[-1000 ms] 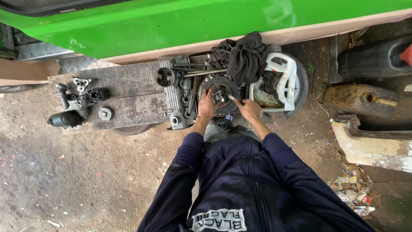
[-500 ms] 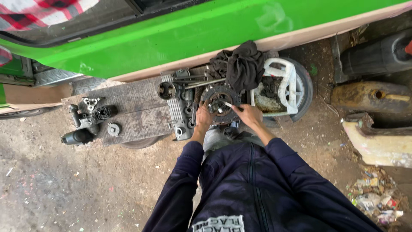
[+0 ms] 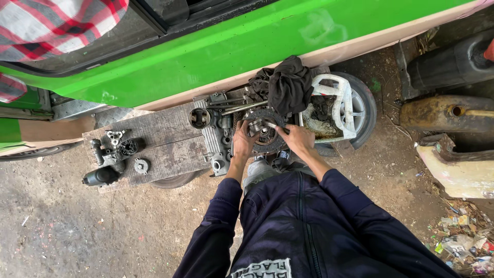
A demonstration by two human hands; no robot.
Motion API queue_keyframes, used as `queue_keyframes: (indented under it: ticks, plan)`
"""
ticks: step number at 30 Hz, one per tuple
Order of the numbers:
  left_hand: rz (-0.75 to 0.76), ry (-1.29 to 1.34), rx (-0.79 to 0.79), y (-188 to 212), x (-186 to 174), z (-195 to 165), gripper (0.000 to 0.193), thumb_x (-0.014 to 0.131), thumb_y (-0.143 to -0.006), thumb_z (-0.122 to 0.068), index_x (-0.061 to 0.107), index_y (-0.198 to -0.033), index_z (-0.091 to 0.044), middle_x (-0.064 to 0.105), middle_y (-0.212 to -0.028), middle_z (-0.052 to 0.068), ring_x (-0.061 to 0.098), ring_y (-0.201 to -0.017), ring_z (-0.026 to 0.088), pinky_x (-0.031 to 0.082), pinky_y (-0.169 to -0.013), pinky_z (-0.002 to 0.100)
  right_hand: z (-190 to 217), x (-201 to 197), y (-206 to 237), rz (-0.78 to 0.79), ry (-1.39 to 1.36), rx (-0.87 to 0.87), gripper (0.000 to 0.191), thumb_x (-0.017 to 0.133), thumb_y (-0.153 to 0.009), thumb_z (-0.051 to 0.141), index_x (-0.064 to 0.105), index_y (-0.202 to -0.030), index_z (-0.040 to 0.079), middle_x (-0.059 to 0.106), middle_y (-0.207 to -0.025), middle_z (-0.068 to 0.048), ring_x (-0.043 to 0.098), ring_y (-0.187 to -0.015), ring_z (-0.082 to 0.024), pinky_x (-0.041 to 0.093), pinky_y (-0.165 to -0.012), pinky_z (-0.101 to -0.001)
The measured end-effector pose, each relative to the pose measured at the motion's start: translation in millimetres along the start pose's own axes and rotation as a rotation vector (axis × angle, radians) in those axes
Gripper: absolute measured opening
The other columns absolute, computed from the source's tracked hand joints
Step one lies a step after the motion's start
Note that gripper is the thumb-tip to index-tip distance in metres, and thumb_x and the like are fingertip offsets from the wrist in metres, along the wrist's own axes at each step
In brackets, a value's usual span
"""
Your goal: The person works on a motorcycle clutch assembly laid on a wooden plank beside a green vehicle. They fit and press clutch plates into the clutch hub by hand, use a screwdriver-like tool to adjust components, then wipe and press parts with a dark cloth.
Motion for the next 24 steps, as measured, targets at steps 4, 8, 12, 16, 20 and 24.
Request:
queue_keyframes:
  ticks: [4, 8, 12, 16, 20, 24]
  plan:
    - [0.021, -0.067, -0.042, 1, 1, 2, 0.073, 0.089, -0.074, -0.024, 0.055, -0.138, -0.015, 0.047, -0.148, 0.03, 0.044, -0.141, 0.04, 0.042, -0.115, 0.044, 0, 1, -2, 0.03, -0.035, -0.015, 0.079, 0.041, -0.095, 0.077, 0.074, -0.12, 0.01, 0.034, -0.039, 0.009, 0.021, -0.031, -0.008, 0.018, -0.031, -0.0266]
    - [0.069, -0.036, -0.038, 1, 2, -5, 0.064, 0.083, -0.082, -0.024, 0.056, -0.14, -0.018, 0.047, -0.152, 0.029, 0.056, -0.136, 0.038, 0.049, -0.114, 0.043, 0, 2, -2, 0.058, -0.019, -0.084, 0.079, 0.04, -0.095, 0.077, 0.075, -0.121, 0.011, 0.032, -0.042, 0.009, 0.02, -0.033, -0.007, 0.018, -0.032, -0.0277]
    - [0.103, -0.137, -0.162, -1, 3, -11, 0.069, 0.085, -0.08, -0.025, 0.05, -0.138, -0.011, 0.038, -0.153, 0.03, 0.059, -0.125, 0.04, 0.052, -0.105, 0.042, -22, 2, -2, 0.107, -0.074, 0.104, 0.076, 0.039, -0.091, 0.075, 0.073, -0.123, 0.014, 0.03, -0.041, 0.009, 0.02, -0.032, -0.008, 0.018, -0.03, -0.0286]
    - [0.177, -0.071, -0.187, 0, 17, -13, 0.063, 0.081, -0.082, -0.022, 0.054, -0.138, -0.011, 0.041, -0.158, 0.024, 0.066, -0.121, 0.037, 0.056, -0.104, 0.038, -31, 2, 2, 0.151, -0.004, 0.073, 0.076, 0.042, -0.095, 0.077, 0.072, -0.125, 0.014, 0.032, -0.041, 0.008, 0.024, -0.033, -0.007, 0.019, -0.032, -0.0278]
    - [0.15, -0.171, 0.001, 0, 32, -15, 0.075, 0.086, -0.08, -0.016, 0.051, -0.147, -0.009, 0.042, -0.153, 0.026, 0.055, -0.134, 0.039, 0.047, -0.113, 0.04, -23, 9, 7, 0.225, 0.029, 0.058, 0.076, 0.044, -0.093, 0.079, 0.075, -0.123, 0.017, 0.036, -0.041, 0.008, 0.028, -0.035, -0.008, 0.02, -0.039, -0.0267]
    - [0.236, -0.194, -0.066, 2, 42, -7, 0.079, 0.082, -0.081, -0.01, 0.044, -0.151, -0.008, 0.032, -0.158, 0.026, 0.052, -0.134, 0.039, 0.047, -0.113, 0.04, -13, 8, 6, 0.214, 0.063, 0.035, 0.076, 0.045, -0.091, 0.08, 0.077, -0.119, 0.017, 0.042, -0.043, 0.007, 0.031, -0.036, -0.008, 0.022, -0.037, -0.0281]
Point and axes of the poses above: each hand's wrist, its own y-axis away from the middle knuckle, its own x-axis out of the palm, z = x × y, the point moved 5 cm from there along -y, towards the middle knuckle
